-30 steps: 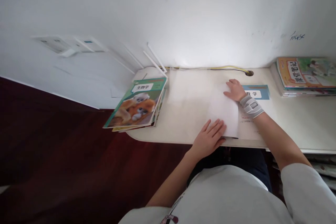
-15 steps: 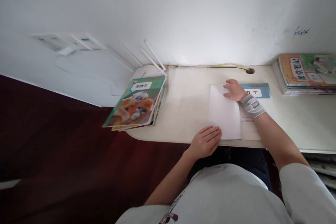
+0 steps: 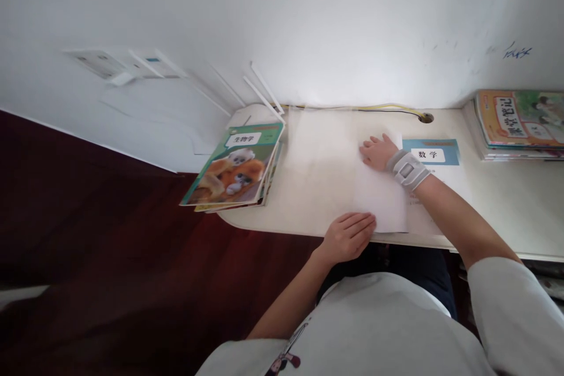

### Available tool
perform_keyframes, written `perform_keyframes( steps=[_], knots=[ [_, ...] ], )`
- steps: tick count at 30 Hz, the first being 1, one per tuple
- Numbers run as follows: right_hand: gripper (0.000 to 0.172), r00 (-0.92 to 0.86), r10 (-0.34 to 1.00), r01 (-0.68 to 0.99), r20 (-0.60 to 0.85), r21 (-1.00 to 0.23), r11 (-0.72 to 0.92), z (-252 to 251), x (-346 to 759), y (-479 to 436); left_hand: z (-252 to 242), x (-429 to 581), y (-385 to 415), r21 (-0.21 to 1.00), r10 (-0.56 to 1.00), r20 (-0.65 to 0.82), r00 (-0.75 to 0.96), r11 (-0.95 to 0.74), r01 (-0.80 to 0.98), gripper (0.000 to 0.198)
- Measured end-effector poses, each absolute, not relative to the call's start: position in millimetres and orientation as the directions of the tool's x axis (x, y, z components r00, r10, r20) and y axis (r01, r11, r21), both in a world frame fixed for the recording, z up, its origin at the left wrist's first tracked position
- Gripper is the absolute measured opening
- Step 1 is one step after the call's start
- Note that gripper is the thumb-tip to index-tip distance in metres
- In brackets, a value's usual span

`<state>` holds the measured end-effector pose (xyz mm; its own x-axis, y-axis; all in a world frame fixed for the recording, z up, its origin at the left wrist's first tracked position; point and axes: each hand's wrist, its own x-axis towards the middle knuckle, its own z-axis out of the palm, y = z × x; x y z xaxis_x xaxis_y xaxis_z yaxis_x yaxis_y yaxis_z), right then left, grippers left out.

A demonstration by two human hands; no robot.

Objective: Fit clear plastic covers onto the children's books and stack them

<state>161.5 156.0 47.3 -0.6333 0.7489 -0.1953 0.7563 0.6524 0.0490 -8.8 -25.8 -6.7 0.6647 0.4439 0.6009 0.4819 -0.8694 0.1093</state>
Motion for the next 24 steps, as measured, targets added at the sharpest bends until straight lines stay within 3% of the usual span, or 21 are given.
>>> perform_keyframes(
  steps=[4, 6, 11, 17, 24],
  knots=[
    [0.048, -0.673, 0.713, 0.720, -0.197, 0.046, 0.693, 44.3, 156.7, 153.3, -2.2, -10.3, -25.3, 0.220, 0.530, 0.530, 0.662, -0.840, 0.496, 0.025],
    [0.051, -0.677, 0.706, 0.715, -0.207, 0.045, 0.698, 41.2, 158.3, 150.6, -1.1, -12.2, -18.0, 0.293, 0.622, 0.450, 0.640, -0.780, 0.552, 0.035],
    [0.059, -0.663, 0.706, 0.726, -0.250, 0.020, 0.688, 38.6, 160.2, 146.7, -8.9, -16.7, 21.4, 0.390, 0.887, 0.277, 0.369, -0.455, 0.801, 0.061],
    [0.059, -0.686, 0.648, 0.702, -0.333, -0.066, 0.709, 45.6, 162.4, 149.2, -16.0, -12.7, 38.7, 0.332, 0.933, 0.180, 0.310, -0.355, 0.874, 0.070],
    [0.058, -0.675, 0.649, 0.702, -0.351, -0.036, 0.711, 47.2, 163.0, 146.8, 10.2, -5.1, 54.1, 0.226, 0.943, 0.116, 0.313, -0.332, 0.916, 0.058]
  ],
)
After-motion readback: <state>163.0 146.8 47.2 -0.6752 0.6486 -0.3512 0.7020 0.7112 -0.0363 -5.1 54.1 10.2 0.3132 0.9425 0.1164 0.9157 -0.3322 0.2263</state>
